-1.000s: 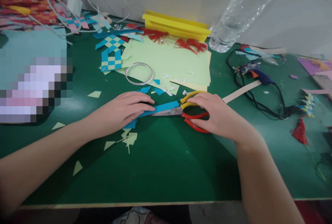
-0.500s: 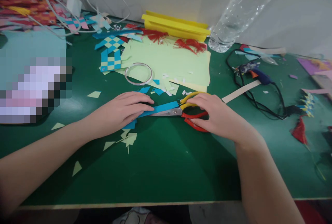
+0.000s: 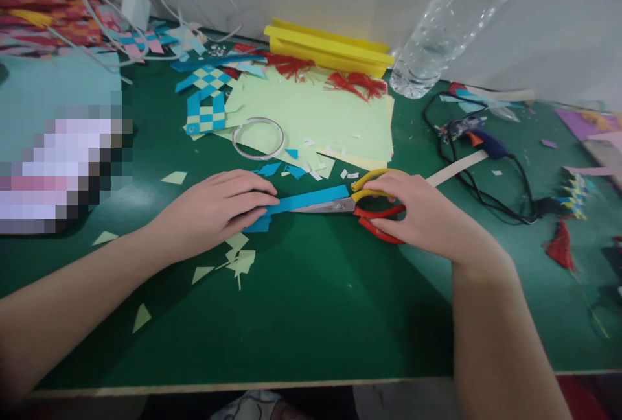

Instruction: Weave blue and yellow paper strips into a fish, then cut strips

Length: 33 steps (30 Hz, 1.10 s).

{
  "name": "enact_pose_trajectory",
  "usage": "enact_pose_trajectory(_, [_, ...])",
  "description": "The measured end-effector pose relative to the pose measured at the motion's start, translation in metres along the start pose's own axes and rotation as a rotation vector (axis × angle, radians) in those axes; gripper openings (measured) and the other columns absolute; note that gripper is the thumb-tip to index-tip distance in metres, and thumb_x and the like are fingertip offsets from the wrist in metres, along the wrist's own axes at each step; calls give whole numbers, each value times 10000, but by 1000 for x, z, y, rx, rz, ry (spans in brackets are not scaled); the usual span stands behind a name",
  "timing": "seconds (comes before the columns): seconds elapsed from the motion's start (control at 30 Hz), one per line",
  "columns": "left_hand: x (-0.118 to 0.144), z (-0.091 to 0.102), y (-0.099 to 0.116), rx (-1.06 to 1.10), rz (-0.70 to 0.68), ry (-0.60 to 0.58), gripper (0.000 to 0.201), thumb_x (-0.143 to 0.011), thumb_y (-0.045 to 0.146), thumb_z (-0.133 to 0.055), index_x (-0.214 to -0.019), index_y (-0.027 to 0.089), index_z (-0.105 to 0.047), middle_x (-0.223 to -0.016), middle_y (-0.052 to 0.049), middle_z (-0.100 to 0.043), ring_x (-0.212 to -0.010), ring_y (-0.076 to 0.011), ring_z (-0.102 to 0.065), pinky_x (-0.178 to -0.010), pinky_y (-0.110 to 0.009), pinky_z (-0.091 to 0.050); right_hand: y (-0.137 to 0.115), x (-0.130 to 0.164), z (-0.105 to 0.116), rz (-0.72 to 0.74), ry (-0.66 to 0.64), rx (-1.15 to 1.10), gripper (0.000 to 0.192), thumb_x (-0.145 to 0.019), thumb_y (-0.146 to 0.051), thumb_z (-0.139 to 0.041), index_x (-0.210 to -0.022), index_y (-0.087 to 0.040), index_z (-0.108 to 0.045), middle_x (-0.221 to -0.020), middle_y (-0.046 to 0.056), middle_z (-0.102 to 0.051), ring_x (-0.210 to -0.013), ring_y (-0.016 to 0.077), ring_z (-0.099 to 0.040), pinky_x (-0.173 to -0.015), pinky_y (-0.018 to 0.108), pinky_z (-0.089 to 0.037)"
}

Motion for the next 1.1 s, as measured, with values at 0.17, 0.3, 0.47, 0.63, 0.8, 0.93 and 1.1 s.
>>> enact_pose_trajectory(0.17, [-1,-2,-3,70,70,-61,263,-994,190,-456,-1159,199,-661,-1249,-76,-616,-1208,-243,-540,-1013,-456,-459,-2,0,1,-39,0,-9,449,-788,-528,-649,-1184,-322,-603,-1265,28,-631,-1134,293,-597,-948,484,-499])
enact_pose_trajectory(0.3, [-2,-2,-3,95,82,-69,283,-997,180,-444,-1166,213,-667,-1263,-73,-611,-1226,-246,-528,-1028,-461,-444,-6,-1,-1,-37,-5,-8,505,-765,-559,-664,-1198,-309,-590,-1275,45,-625,-1133,306,-596,-938,489,-500])
enact_pose_trajectory(0.47, [-2,-2,-3,102,82,-71,281,-994,177,-449,-1175,208,-662,-1258,-75,-611,-1225,-247,-528,-1028,-462,-439,-9,-2,-6,-12,-9,-7,527,-776,-567,-649,-1229,-308,-572,-1314,61,-600,-1184,326,-565,-955,510,-489])
enact_pose_trajectory(0.63, [-2,-2,-2,102,82,-74,286,-995,176,-443,-1180,203,-660,-1260,-76,-610,-1223,-246,-528,-1029,-462,-436,-8,-3,-8,16,1,7,515,-784,-559,-644,-1229,-308,-582,-1308,63,-606,-1183,331,-568,-956,517,-490])
enact_pose_trajectory(0.8, [-3,-1,-2,124,102,-87,291,-993,180,-437,-1183,208,-655,-1266,-74,-611,-1230,-251,-527,-1034,-472,-432,-6,-3,-6,7,-5,17,519,-792,-562,-640,-1239,-303,-582,-1312,76,-601,-1186,342,-567,-976,549,-475])
enact_pose_trajectory(0.93, [-3,-1,-2,129,106,-95,285,-998,192,-433,-1186,223,-646,-1278,-68,-605,-1233,-241,-520,-1040,-469,-427,-6,-2,-6,17,3,9,519,-797,-553,-637,-1241,-289,-587,-1305,89,-605,-1189,349,-573,-980,555,-473])
enact_pose_trajectory(1.1, [-3,-1,-2,131,115,-105,285,-997,190,-436,-1188,220,-646,-1281,-70,-604,-1238,-244,-517,-1040,-466,-425,-9,-1,-5,22,13,7,512,-807,-545,-624,-1238,-270,-598,-1303,91,-611,-1195,346,-573,-998,545,-466])
Point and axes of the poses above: each hand's wrist, its own x-axis away from the middle knuckle, its own z-axis out of the back of the hand, y = z × x, the point moved 1 cm from there along -x, towards the middle knuckle
